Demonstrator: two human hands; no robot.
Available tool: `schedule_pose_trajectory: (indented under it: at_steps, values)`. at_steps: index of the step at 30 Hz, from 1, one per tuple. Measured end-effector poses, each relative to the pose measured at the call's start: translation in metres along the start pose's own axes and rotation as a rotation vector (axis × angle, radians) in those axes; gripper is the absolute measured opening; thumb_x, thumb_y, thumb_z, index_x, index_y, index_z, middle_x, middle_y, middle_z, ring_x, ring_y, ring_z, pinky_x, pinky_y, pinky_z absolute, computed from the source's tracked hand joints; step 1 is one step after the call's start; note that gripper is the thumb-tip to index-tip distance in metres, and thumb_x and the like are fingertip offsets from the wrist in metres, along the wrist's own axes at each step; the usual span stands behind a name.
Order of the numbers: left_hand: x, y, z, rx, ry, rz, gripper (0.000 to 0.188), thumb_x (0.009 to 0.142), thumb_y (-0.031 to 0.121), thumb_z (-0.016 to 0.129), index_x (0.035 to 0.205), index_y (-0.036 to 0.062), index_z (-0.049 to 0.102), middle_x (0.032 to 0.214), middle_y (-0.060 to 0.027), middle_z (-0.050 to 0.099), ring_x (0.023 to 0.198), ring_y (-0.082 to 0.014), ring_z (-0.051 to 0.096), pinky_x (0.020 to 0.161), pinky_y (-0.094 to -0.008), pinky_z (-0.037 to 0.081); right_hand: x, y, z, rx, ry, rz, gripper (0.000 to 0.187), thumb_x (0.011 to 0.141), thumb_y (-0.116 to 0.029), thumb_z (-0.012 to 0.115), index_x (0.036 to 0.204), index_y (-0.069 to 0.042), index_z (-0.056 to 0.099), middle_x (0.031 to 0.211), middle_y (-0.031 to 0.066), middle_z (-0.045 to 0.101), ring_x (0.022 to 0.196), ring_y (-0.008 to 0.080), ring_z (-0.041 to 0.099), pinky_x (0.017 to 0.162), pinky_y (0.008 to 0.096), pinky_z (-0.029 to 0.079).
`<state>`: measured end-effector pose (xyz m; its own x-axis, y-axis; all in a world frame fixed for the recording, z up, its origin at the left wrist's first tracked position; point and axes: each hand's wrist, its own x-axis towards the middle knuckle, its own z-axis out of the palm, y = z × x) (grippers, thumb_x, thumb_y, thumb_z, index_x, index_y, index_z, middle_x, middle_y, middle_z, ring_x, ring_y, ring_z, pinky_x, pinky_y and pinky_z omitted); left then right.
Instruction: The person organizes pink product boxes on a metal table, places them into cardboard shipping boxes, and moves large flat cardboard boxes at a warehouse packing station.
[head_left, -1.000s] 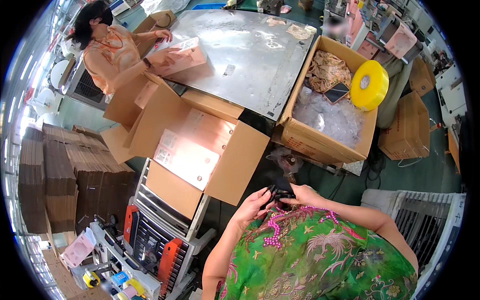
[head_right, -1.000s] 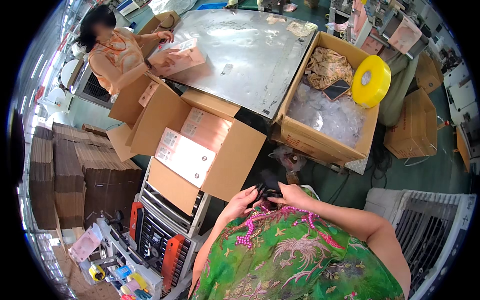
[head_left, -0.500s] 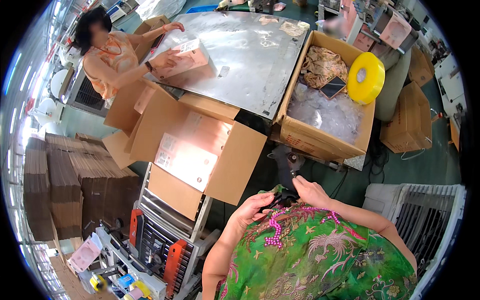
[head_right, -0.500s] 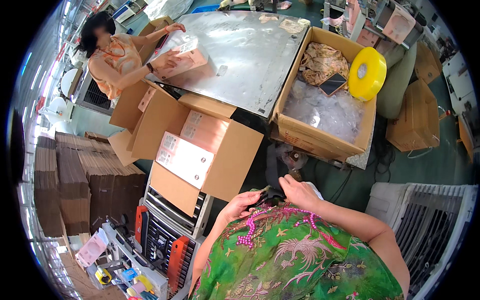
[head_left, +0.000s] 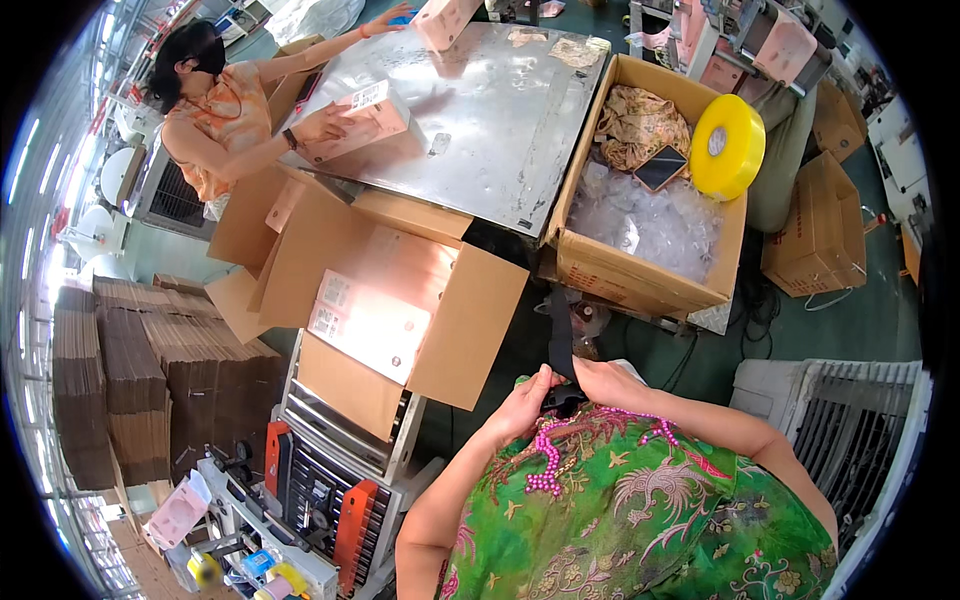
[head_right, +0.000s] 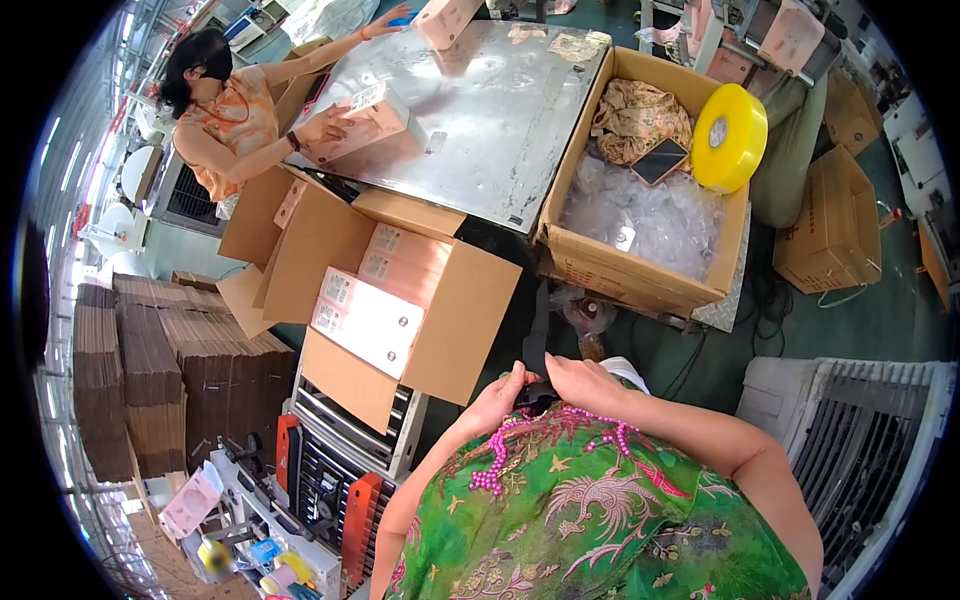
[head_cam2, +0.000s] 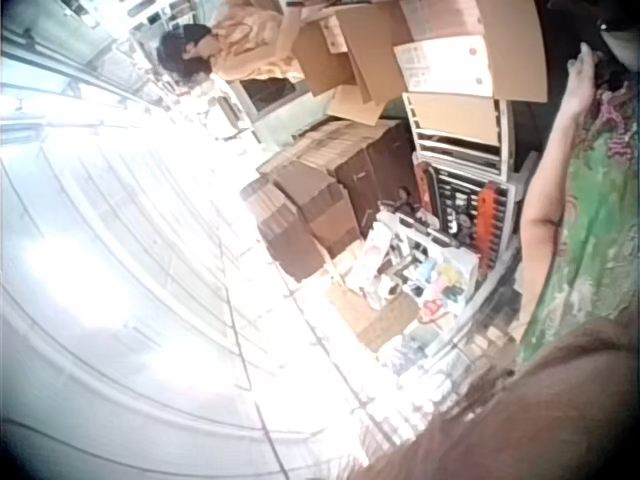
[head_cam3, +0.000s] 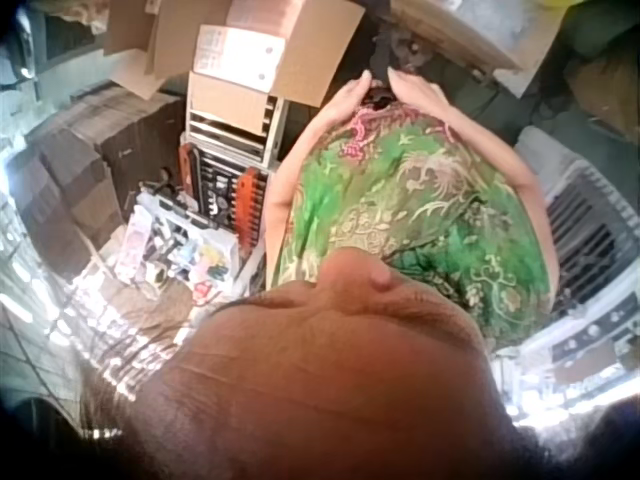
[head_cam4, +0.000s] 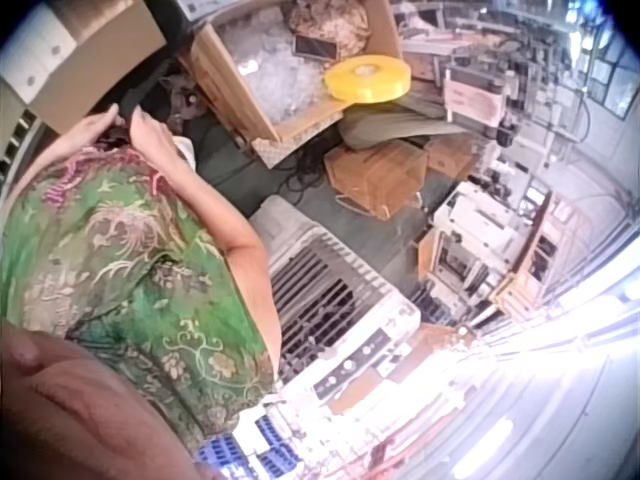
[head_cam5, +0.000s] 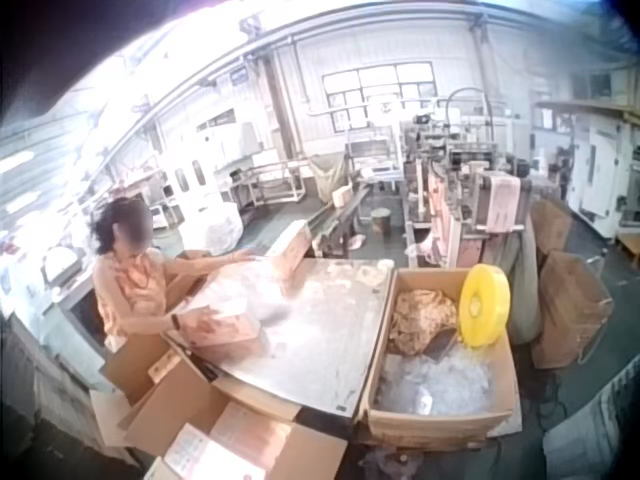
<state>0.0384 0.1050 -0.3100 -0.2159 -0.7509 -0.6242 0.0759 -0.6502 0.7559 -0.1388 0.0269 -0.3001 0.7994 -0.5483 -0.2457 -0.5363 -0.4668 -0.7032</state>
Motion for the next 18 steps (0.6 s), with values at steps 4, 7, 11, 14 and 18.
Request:
schedule_pose_trajectory:
  at_steps: [4, 7, 11, 14, 18]
  values:
    - [0.001, 0.007, 0.008, 0.139, 0.066, 0.053, 0.069, 0.098, 0.057, 0.025, 0.110, -0.0016, 0.059, 0.103, -0.0090, 0.060, 0.098, -0.0151, 0.053, 0.092, -0.0292, 0.041, 0.005, 0.006, 0.006, -0.062, -0.063, 0.074, 0.024, 0.086, -0.009, 0.047, 0.107, -0.001, 0.039, 0.093, 0.0213, 0.062, 0.077, 0.0431, 0.063, 0.061, 0.0512, 0.051]
    - [-0.001, 0.017, 0.012, 0.131, 0.073, 0.004, 0.071, 0.097, 0.059, 0.025, 0.108, -0.0023, 0.060, 0.102, -0.0100, 0.061, 0.098, -0.0162, 0.052, 0.092, -0.0292, 0.041, 0.006, 0.006, 0.001, -0.037, -0.106, 0.107, 0.021, 0.088, -0.011, 0.045, 0.106, -0.002, 0.038, 0.095, 0.0215, 0.063, 0.077, 0.0430, 0.063, 0.061, 0.0516, 0.051]
    - [0.001, 0.027, 0.009, 0.117, 0.078, -0.211, 0.069, 0.097, 0.057, 0.028, 0.110, -0.0036, 0.058, 0.104, -0.0094, 0.060, 0.098, -0.0163, 0.052, 0.091, -0.0294, 0.041, 0.005, 0.017, -0.006, 0.038, -0.125, 0.143, 0.026, 0.085, -0.010, 0.052, 0.106, -0.003, 0.038, 0.095, 0.0234, 0.063, 0.081, 0.0428, 0.063, 0.063, 0.0499, 0.050]
    - [-0.001, 0.015, 0.012, -0.005, 0.053, -0.049, 0.063, 0.098, 0.053, 0.034, 0.111, -0.0036, 0.057, 0.103, -0.0063, 0.057, 0.094, -0.0148, 0.052, 0.087, -0.0288, 0.042, -0.003, 0.032, -0.016, 0.234, -0.177, 0.039, 0.049, 0.075, -0.017, 0.072, 0.108, -0.003, 0.039, 0.096, 0.0244, 0.062, 0.095, 0.0410, 0.061, 0.075, 0.0435, 0.048]
    - [0.005, 0.011, 0.003, -0.100, -0.057, -0.104, 0.037, 0.094, 0.042, 0.054, 0.105, 0.0075, 0.052, 0.087, 0.0042, 0.051, 0.073, -0.0033, 0.044, 0.065, -0.0177, 0.038, -0.011, 0.079, -0.014, 0.685, -0.253, 0.031, 0.051, 0.073, -0.023, 0.080, 0.105, -0.001, 0.046, 0.081, 0.0092, 0.062, 0.073, 0.0152, 0.060, 0.062, 0.0309, 0.048]
